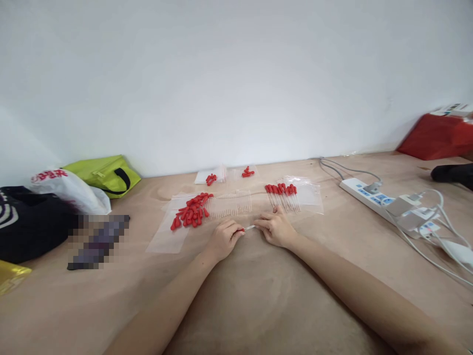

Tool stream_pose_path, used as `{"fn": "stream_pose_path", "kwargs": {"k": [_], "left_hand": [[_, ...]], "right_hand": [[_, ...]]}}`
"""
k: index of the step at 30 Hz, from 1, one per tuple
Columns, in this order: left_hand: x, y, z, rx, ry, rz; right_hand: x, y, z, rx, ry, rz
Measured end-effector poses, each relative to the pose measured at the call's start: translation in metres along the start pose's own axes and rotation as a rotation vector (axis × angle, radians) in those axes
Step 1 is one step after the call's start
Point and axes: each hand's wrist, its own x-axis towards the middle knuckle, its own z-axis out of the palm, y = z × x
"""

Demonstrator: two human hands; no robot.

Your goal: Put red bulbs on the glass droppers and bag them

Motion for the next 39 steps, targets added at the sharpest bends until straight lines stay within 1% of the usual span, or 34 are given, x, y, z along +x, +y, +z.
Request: {"fn": "stream_pose_path", "kwargs": {"k": [3,8,11,14,16,18,20,22,24,27,32,36,39], "left_hand": [[-0.001,-0.001,0.003,0.030,0.020,0.008],[-0.002,-0.004,0.007,0.065,0.000,0.061],[-0.001,-0.003,0.005,0.098,-0.026,0.109],[0.001,-0.001,0.001,0.099,-0.042,0.124],[0.001,-0.001,-0.001,0.046,-0.005,0.083],[0.001,-0.002,-0.003,-0.010,0.058,0.012],[0.000,-0.003,-0.004,-0.038,0.097,-0.059],[0.000,-0.004,-0.005,-0.059,0.093,-0.102],[0.000,-0.004,-0.005,-0.086,0.069,-0.114],[0.001,-0.003,-0.006,-0.118,0.050,-0.100],[0.000,-0.003,-0.006,-0.141,0.080,-0.046],[-0.002,-0.002,-0.005,-0.096,0.053,0.011],[-0.002,0.001,-0.005,-0.071,0.044,0.017]], "right_hand": [[0.000,-0.003,-0.002,-0.030,-0.010,0.008],[0.000,-0.007,-0.003,0.052,-0.054,0.044],[0.000,-0.009,-0.001,0.106,-0.090,0.060],[0.001,-0.010,0.002,0.158,-0.083,0.079],[0.002,-0.010,0.005,0.200,-0.054,0.103],[0.003,-0.009,0.007,0.254,-0.030,0.115],[0.002,-0.006,0.007,0.292,-0.017,0.105],[0.001,-0.003,0.006,0.292,-0.006,0.090],[-0.001,0.000,0.004,0.269,0.004,0.090],[-0.003,0.002,0.001,0.249,0.011,0.101],[-0.003,0.000,-0.002,0.223,0.017,0.111],[-0.004,-0.001,-0.003,0.162,0.010,0.067],[-0.005,-0.004,-0.002,0.171,0.030,0.077]]}}
